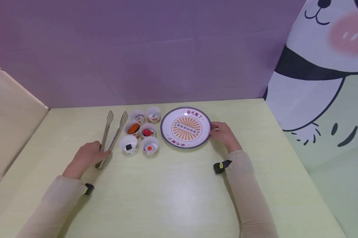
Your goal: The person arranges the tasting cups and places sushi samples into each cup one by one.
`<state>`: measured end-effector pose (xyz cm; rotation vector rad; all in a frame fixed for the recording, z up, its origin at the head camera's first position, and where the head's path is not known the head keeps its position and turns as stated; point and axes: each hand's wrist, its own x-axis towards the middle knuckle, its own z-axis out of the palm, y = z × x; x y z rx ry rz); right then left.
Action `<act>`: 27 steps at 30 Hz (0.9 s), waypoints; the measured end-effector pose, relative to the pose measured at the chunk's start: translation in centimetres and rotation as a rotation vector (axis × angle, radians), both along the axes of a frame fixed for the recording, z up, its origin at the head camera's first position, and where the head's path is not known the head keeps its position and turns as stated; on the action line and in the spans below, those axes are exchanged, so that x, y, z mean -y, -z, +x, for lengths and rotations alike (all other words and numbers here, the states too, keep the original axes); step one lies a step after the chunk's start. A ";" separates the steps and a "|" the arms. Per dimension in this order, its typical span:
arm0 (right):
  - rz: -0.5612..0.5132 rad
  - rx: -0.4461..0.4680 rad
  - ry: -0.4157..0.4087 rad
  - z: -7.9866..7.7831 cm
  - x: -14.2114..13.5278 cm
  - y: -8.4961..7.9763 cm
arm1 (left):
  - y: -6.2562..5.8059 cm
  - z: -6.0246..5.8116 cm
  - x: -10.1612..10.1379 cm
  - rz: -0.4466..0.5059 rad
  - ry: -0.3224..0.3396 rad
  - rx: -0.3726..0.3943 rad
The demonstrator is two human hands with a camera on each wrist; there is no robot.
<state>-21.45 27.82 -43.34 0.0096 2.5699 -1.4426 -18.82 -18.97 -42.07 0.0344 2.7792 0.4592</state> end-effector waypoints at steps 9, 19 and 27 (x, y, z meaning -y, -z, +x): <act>-0.024 -0.009 0.002 0.2 0.1 -0.1 | 0.1 0.0 0.0 0.019 0.009 0.029; -0.031 0.014 0.012 0.2 0.2 -0.3 | -0.1 0.2 0.4 0.037 0.017 0.048; -0.075 0.018 -0.003 0.3 -0.3 -0.4 | -0.8 0.6 0.9 0.061 0.001 0.048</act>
